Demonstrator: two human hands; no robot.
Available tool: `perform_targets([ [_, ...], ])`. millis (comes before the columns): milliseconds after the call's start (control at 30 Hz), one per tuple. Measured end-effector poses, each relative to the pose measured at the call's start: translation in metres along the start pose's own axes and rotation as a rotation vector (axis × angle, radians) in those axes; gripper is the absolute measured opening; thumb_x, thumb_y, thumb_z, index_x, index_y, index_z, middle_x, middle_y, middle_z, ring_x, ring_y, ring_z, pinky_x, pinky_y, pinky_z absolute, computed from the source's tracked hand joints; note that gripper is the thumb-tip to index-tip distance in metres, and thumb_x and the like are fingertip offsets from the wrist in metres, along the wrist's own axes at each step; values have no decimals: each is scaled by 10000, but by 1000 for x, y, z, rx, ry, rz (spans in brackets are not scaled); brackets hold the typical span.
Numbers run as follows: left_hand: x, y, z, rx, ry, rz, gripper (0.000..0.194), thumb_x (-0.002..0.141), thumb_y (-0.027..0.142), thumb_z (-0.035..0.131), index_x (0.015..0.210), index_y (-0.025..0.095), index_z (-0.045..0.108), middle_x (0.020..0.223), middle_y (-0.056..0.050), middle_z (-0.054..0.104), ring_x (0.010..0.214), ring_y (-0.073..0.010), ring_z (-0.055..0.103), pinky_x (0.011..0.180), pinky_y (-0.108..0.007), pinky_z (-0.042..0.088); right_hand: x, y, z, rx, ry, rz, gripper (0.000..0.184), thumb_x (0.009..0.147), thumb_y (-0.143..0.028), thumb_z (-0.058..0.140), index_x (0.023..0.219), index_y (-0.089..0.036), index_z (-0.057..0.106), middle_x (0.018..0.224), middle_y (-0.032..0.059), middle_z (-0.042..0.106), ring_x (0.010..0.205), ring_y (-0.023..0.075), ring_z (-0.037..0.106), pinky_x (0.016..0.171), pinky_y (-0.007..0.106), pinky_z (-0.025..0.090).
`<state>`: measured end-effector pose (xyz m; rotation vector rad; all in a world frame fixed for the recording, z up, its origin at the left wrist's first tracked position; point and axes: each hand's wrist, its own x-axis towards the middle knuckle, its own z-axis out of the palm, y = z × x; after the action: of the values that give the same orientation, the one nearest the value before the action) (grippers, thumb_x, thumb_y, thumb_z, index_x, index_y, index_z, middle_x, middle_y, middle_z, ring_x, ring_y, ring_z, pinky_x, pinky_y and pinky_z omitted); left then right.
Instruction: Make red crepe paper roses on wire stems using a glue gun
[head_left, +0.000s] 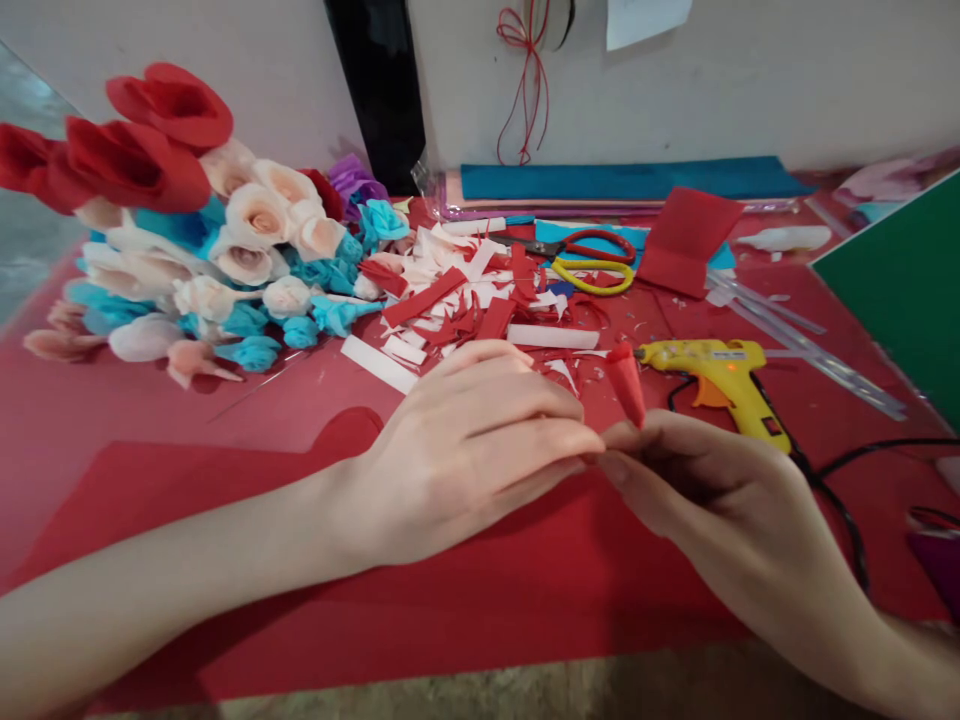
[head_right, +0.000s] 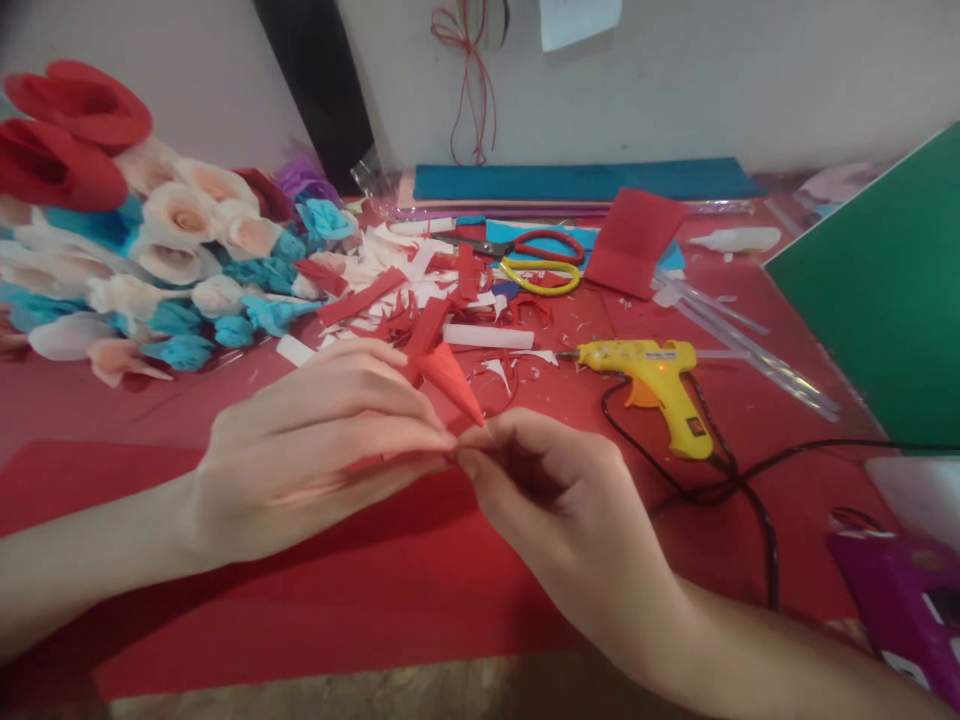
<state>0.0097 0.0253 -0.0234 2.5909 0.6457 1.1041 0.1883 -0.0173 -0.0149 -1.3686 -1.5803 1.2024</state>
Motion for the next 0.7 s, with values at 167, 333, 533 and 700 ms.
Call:
perform_targets([
  [167, -1, -1, -2, 114, -11, 80, 74, 813, 143, 579, 801, 167, 649, 782, -1, 700, 720, -132, 605, 817, -360, 473, 0, 2, 0, 94, -46, 63, 54, 794, -165, 589, 756, -198, 611, 521, -79, 461, 449, 10, 365, 374, 105, 255],
  [333, -2, -2, -2, 197, 3, 100, 47, 793, 124, 596, 776, 151, 631, 758, 14, 693, 679, -105, 585, 871, -349, 440, 2, 11, -3, 238, -83, 173, 113, 836, -297, 570, 781, -219, 631, 557, -59, 442, 472, 23, 324, 403, 135, 247],
  [533, -1, -18, 3, 161, -27, -80, 55, 804, 181, 579, 755, 161, 592, 752, 2, 667, 688, -102, 578, 889, -330, 419, 3, 16, -5, 430, -58, 207, 112, 845, -294, 561, 792, -223, 631, 550, -45, 389, 480, 38, 308, 422, 162, 237],
  [700, -4, -31, 9, 45, -103, -132, 59, 809, 153, 550, 754, 131, 556, 741, -13, 625, 720, -106, 559, 765, -239, 457, 4, 15, -4, 563, -77, 255, 101, 834, -267, 574, 786, -216, 647, 559, -42, 365, 486, 37, 298, 418, 153, 243],
])
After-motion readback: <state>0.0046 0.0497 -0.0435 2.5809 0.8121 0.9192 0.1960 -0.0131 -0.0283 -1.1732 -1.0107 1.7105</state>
